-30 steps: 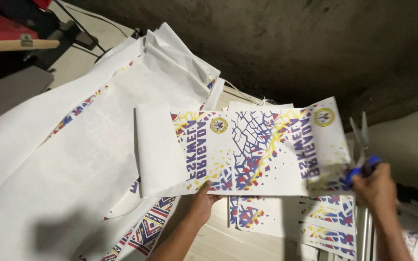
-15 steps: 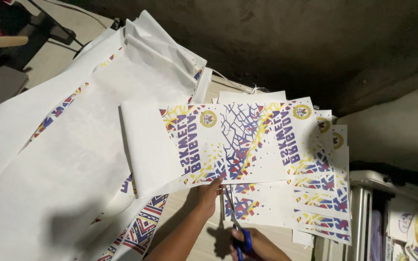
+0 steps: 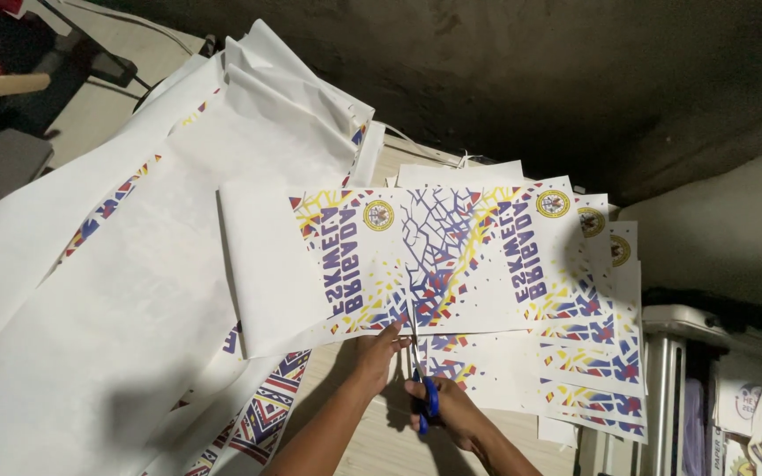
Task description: Cutting sheets of printed paper logos into individual pieces using scissors.
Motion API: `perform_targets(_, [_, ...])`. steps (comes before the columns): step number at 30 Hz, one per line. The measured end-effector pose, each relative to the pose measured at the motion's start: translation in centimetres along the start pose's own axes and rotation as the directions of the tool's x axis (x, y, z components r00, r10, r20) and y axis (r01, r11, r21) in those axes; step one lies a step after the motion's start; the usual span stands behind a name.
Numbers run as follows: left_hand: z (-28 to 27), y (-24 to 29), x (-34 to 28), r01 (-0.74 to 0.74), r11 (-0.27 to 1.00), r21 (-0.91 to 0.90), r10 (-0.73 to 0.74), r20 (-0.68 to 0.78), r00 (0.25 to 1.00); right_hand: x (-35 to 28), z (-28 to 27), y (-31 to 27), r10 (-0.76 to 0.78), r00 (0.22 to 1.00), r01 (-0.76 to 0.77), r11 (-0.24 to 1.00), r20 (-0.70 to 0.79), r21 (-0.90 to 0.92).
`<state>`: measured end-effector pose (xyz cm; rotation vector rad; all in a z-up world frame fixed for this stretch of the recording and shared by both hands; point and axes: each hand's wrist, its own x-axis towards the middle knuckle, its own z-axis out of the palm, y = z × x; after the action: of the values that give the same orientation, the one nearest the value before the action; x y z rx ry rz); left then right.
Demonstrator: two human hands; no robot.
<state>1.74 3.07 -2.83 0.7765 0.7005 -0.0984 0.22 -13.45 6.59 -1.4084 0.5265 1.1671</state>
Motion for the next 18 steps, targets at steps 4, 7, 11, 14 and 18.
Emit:
perform_targets(4, [-0.3,-0.3,0.1,0.012,1.0,0.028,-0.012,-0.017,1.0,0.2,-0.2,1.0,-0.076,0.997,0.076,0.997,0.029,-0.03])
perform_targets(7, [-1.2,-1.2,0.7,0.017,0.997,0.07,-0.016,-0.012,1.0,0.3,-0.3,1.4,-0.107,0.994,0.107,0.994,0.025,-0.009])
perform_targets(11, [-2.1,-1.8,1.1,-0.001,0.995,0.099,-0.001,0.026,1.0,0.5,-0.6,1.2,-0.117,0.993,0.117,0.993,0.02,-0.009])
perform_targets(14, [-1.5,-0.5,-0.2,-0.009,0.996,0.09,0.005,0.05,0.999,0.3,-0.3,-0.2,-0.088,0.996,0.088,0.996,0.017,-0.014])
perform_targets(18, [-2.2,-1.1,-0.8,0.004,0.994,0.112,-0.011,0.063,0.998,1.2,0.1,-1.9,-0.076,0.997,0.076,0.997,0.013,0.009])
